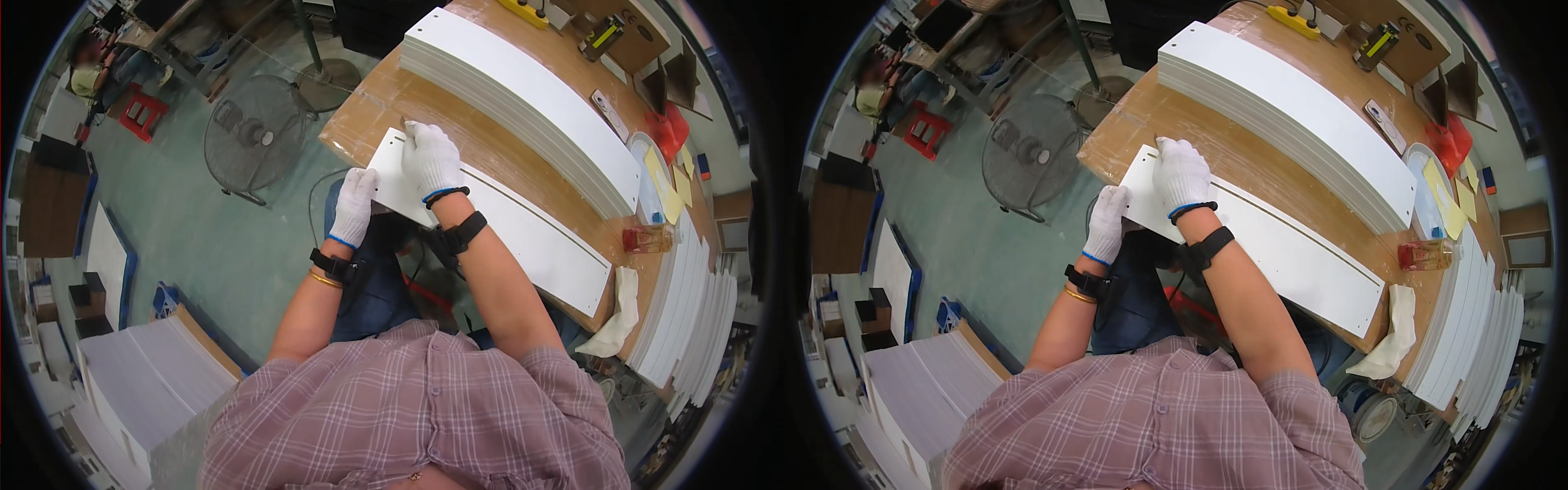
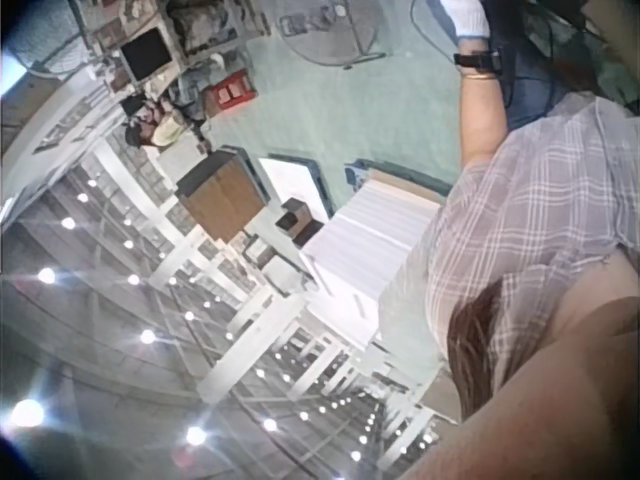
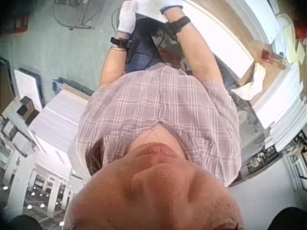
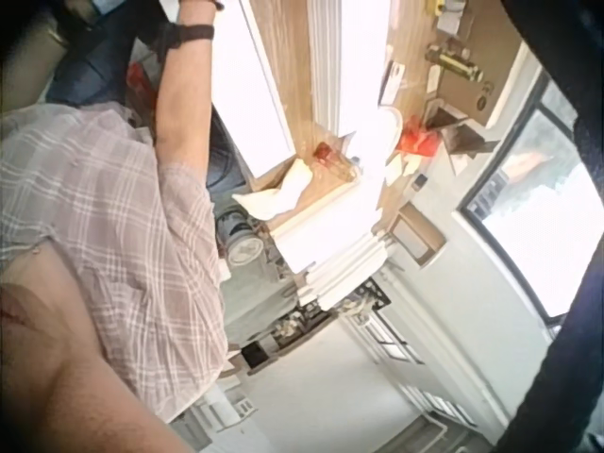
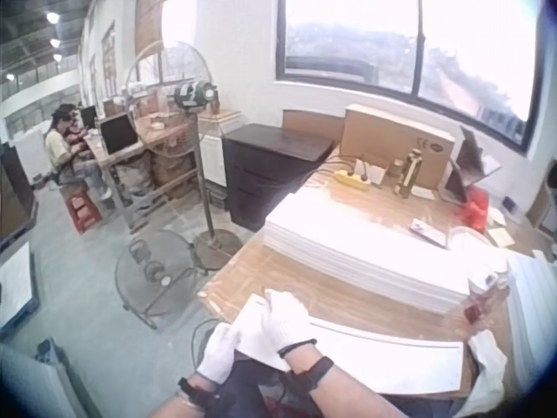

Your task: Cleaning and marking white furniture panels at a workshop workbench.

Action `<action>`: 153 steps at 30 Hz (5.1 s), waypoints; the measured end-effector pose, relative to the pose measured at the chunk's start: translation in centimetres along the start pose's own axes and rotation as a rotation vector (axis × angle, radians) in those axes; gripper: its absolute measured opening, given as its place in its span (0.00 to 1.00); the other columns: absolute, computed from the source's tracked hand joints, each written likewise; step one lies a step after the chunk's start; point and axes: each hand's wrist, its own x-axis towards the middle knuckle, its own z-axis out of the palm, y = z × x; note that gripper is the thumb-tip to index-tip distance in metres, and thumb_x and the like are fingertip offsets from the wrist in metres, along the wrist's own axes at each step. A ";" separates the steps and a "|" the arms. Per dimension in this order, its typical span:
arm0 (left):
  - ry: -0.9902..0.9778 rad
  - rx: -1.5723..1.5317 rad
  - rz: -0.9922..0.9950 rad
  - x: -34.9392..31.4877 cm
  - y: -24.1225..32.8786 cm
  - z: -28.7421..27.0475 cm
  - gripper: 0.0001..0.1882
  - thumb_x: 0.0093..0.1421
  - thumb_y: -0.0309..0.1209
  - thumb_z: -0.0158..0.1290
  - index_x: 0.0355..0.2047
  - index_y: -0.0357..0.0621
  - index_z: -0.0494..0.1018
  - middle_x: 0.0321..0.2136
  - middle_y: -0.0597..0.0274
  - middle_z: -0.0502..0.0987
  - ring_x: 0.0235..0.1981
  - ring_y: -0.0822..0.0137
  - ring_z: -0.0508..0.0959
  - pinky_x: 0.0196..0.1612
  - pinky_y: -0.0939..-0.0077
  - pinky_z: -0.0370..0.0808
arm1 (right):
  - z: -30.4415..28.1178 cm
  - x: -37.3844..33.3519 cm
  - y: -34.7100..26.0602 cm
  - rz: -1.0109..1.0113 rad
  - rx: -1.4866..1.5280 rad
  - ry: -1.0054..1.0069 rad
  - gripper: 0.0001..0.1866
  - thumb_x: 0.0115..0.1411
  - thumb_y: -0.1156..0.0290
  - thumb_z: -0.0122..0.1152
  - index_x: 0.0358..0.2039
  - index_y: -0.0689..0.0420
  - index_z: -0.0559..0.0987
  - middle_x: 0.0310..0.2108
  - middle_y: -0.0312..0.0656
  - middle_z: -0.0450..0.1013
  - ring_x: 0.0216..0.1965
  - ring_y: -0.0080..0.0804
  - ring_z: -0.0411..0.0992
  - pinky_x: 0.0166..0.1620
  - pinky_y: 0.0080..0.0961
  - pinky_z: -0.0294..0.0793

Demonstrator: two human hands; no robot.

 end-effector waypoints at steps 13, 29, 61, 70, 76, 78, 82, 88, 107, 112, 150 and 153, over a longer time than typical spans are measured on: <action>-0.114 -0.488 -0.274 -2.9 2.2 1.2 0.15 0.60 0.26 0.52 0.46 0.36 0.67 0.41 0.57 0.74 0.41 0.65 0.76 0.46 0.67 0.76 | -1.0 -0.7 -1.0 -0.123 0.020 -0.104 0.15 0.56 0.70 0.52 0.44 0.52 0.79 0.38 0.50 0.74 0.42 0.47 0.72 0.46 0.37 0.71; -0.125 -0.474 -0.265 -3.0 2.2 0.8 0.14 0.60 0.24 0.53 0.45 0.32 0.66 0.40 0.55 0.74 0.39 0.62 0.78 0.43 0.70 0.78 | -1.5 -1.6 -0.9 -0.264 0.036 -0.352 0.20 0.52 0.69 0.57 0.48 0.49 0.77 0.39 0.49 0.74 0.45 0.47 0.72 0.49 0.35 0.72; -0.236 -0.221 -0.172 -2.8 1.8 0.6 0.22 0.54 0.18 0.55 0.50 0.35 0.65 0.43 0.60 0.74 0.43 0.71 0.75 0.46 0.77 0.72 | -3.3 -3.2 -2.2 -0.416 0.039 -0.505 0.18 0.52 0.70 0.57 0.46 0.50 0.79 0.35 0.50 0.73 0.38 0.47 0.73 0.44 0.35 0.73; -0.382 -0.401 -0.068 -3.1 1.6 0.6 0.25 0.59 0.27 0.52 0.56 0.33 0.62 0.50 0.54 0.71 0.49 0.63 0.73 0.53 0.69 0.71 | -4.8 -2.6 -1.9 -0.483 0.027 -0.543 0.14 0.57 0.69 0.53 0.42 0.47 0.81 0.36 0.50 0.76 0.39 0.45 0.75 0.44 0.32 0.73; -0.442 -0.897 -0.488 -2.0 3.6 -2.2 0.41 0.64 0.57 0.35 0.58 0.26 0.57 0.56 0.37 0.64 0.56 0.43 0.68 0.60 0.49 0.62 | -4.1 -1.2 1.2 -0.435 0.313 -0.652 0.13 0.56 0.69 0.55 0.41 0.47 0.82 0.32 0.47 0.76 0.36 0.43 0.73 0.45 0.31 0.72; -0.427 -0.850 -0.522 -1.4 3.9 -2.4 0.49 0.61 0.64 0.33 0.58 0.22 0.56 0.55 0.34 0.65 0.56 0.40 0.67 0.59 0.47 0.62 | -3.5 -1.6 1.2 -0.555 0.244 -0.450 0.13 0.57 0.71 0.54 0.41 0.48 0.82 0.31 0.48 0.75 0.35 0.44 0.73 0.43 0.32 0.72; -0.467 -0.767 -0.579 0.2 4.6 -2.8 0.55 0.58 0.70 0.28 0.57 0.20 0.54 0.54 0.33 0.65 0.52 0.40 0.71 0.57 0.47 0.66 | -5.5 -3.0 2.3 -0.639 0.152 -0.550 0.11 0.56 0.67 0.58 0.39 0.45 0.82 0.28 0.48 0.73 0.32 0.47 0.72 0.38 0.36 0.71; -0.367 -0.552 -0.629 1.3 4.6 -2.6 0.51 0.60 0.67 0.32 0.56 0.21 0.57 0.52 0.36 0.69 0.50 0.45 0.74 0.52 0.50 0.72 | -14.8 -11.4 10.9 -0.536 0.035 -0.652 0.16 0.52 0.78 0.55 0.38 0.46 0.83 0.28 0.43 0.73 0.33 0.41 0.73 0.39 0.33 0.71; -0.110 0.379 -0.344 1.2 4.8 1.3 0.25 0.63 0.52 0.46 0.33 0.39 0.73 0.18 0.59 0.75 0.13 0.68 0.74 0.15 0.77 0.74 | -8.2 -18.2 6.1 0.010 0.037 0.237 0.23 0.56 0.73 0.51 0.53 0.45 0.75 0.32 0.43 0.76 0.28 0.42 0.74 0.31 0.34 0.74; -0.123 0.361 -0.322 1.6 4.1 0.7 0.24 0.63 0.51 0.47 0.33 0.39 0.73 0.18 0.58 0.75 0.12 0.68 0.74 0.14 0.76 0.73 | -8.3 -18.3 6.2 0.069 0.037 0.170 0.22 0.55 0.72 0.54 0.52 0.42 0.75 0.34 0.44 0.77 0.30 0.42 0.75 0.33 0.34 0.75; -0.060 0.327 -0.278 1.1 4.3 1.4 0.21 0.62 0.50 0.49 0.33 0.43 0.72 0.17 0.64 0.74 0.12 0.71 0.72 0.13 0.77 0.70 | -26.2 -17.0 30.0 0.438 -0.229 0.568 0.16 0.58 0.63 0.52 0.45 0.53 0.78 0.37 0.50 0.75 0.40 0.47 0.74 0.44 0.38 0.73; -0.063 0.314 -0.275 0.9 4.2 1.6 0.21 0.63 0.50 0.49 0.34 0.42 0.72 0.18 0.64 0.74 0.12 0.71 0.72 0.13 0.78 0.71 | -27.9 -18.7 30.1 0.501 -0.308 0.473 0.22 0.58 0.55 0.52 0.48 0.56 0.76 0.42 0.51 0.75 0.45 0.47 0.72 0.49 0.38 0.70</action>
